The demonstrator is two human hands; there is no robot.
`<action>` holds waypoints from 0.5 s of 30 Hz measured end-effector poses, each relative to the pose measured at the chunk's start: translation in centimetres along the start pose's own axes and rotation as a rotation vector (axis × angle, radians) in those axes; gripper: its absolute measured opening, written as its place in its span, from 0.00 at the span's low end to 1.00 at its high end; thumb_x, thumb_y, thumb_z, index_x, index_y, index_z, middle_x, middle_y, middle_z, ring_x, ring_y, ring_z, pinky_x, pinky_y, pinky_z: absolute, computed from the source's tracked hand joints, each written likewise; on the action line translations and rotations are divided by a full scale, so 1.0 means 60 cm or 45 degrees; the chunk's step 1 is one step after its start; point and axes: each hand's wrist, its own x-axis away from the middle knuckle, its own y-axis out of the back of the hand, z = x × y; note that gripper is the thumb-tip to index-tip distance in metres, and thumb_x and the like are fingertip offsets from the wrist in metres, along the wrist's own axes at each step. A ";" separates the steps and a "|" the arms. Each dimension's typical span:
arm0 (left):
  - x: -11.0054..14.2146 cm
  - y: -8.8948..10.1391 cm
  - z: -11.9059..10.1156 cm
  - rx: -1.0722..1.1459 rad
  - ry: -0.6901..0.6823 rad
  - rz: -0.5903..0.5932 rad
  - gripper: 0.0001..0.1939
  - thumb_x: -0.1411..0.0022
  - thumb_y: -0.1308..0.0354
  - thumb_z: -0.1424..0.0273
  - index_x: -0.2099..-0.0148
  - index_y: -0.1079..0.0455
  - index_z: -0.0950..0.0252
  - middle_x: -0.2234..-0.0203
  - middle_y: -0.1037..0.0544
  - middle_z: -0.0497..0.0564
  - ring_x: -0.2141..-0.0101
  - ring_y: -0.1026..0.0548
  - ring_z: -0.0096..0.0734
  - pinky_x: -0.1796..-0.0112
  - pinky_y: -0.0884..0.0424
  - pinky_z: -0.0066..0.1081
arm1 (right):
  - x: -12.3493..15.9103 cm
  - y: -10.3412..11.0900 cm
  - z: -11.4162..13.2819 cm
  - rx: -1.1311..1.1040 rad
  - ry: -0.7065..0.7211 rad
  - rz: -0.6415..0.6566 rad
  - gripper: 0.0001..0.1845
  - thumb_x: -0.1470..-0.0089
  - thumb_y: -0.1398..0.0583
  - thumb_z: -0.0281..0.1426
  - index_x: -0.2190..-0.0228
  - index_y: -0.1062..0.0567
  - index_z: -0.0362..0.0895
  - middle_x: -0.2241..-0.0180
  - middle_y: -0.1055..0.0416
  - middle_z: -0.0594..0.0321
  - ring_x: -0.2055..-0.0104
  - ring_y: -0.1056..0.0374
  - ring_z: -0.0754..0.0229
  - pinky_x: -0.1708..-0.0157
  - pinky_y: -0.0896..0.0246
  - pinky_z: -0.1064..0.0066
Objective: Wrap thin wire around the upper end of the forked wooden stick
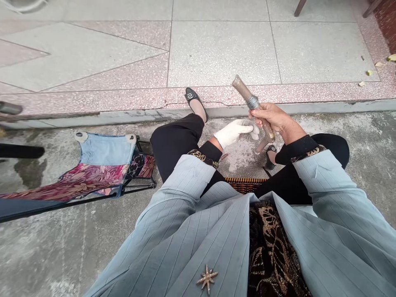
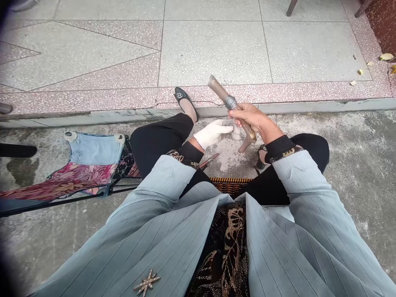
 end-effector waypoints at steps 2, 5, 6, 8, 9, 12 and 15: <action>0.004 -0.002 -0.013 0.007 -0.018 0.006 0.16 0.44 0.32 0.61 0.61 0.22 0.71 0.68 0.19 0.58 0.65 0.20 0.36 0.56 0.26 0.37 | -0.002 0.006 0.009 -0.092 0.042 -0.053 0.18 0.52 0.29 0.35 0.70 0.32 0.42 0.76 0.32 0.66 0.80 0.41 0.70 0.83 0.44 0.77; 0.009 0.001 -0.036 0.033 -0.115 -0.013 0.15 0.43 0.34 0.63 0.58 0.21 0.69 0.65 0.18 0.58 0.62 0.20 0.37 0.54 0.26 0.37 | 0.001 0.017 0.032 -0.207 0.110 -0.086 0.19 0.48 0.31 0.40 0.67 0.33 0.43 0.77 0.35 0.68 0.79 0.41 0.70 0.82 0.44 0.78; 0.010 0.003 -0.044 0.022 -0.154 -0.025 0.14 0.44 0.34 0.65 0.58 0.21 0.69 0.64 0.18 0.57 0.62 0.20 0.37 0.54 0.26 0.37 | 0.003 0.020 0.041 -0.222 0.124 -0.082 0.19 0.47 0.32 0.42 0.66 0.34 0.44 0.77 0.37 0.70 0.80 0.41 0.70 0.83 0.45 0.78; 0.011 0.006 -0.059 -0.051 -0.194 -0.032 0.14 0.46 0.34 0.68 0.58 0.21 0.68 0.63 0.18 0.57 0.62 0.20 0.36 0.55 0.25 0.36 | 0.009 0.021 0.058 -0.229 0.150 -0.071 0.20 0.45 0.33 0.45 0.65 0.35 0.45 0.77 0.39 0.71 0.80 0.43 0.70 0.83 0.45 0.78; 0.011 0.007 -0.067 -0.106 -0.186 -0.020 0.14 0.47 0.34 0.68 0.57 0.21 0.68 0.63 0.18 0.56 0.63 0.20 0.35 0.57 0.25 0.35 | 0.011 0.020 0.065 -0.230 0.165 -0.068 0.21 0.45 0.34 0.46 0.65 0.35 0.46 0.78 0.40 0.71 0.80 0.43 0.70 0.83 0.45 0.78; 0.011 0.005 -0.090 -0.270 -0.113 0.034 0.17 0.45 0.34 0.66 0.54 0.22 0.68 0.65 0.18 0.56 0.69 0.22 0.30 0.64 0.26 0.31 | 0.013 0.018 0.081 -0.238 0.219 -0.070 0.23 0.45 0.34 0.49 0.65 0.35 0.46 0.77 0.41 0.71 0.80 0.44 0.70 0.83 0.45 0.77; 0.013 0.002 -0.106 -0.387 -0.072 -0.008 0.17 0.41 0.36 0.61 0.55 0.22 0.68 0.71 0.21 0.53 0.76 0.27 0.22 0.72 0.30 0.25 | 0.012 0.020 0.089 -0.227 0.253 -0.083 0.23 0.46 0.35 0.50 0.65 0.34 0.46 0.77 0.41 0.71 0.80 0.43 0.70 0.83 0.45 0.77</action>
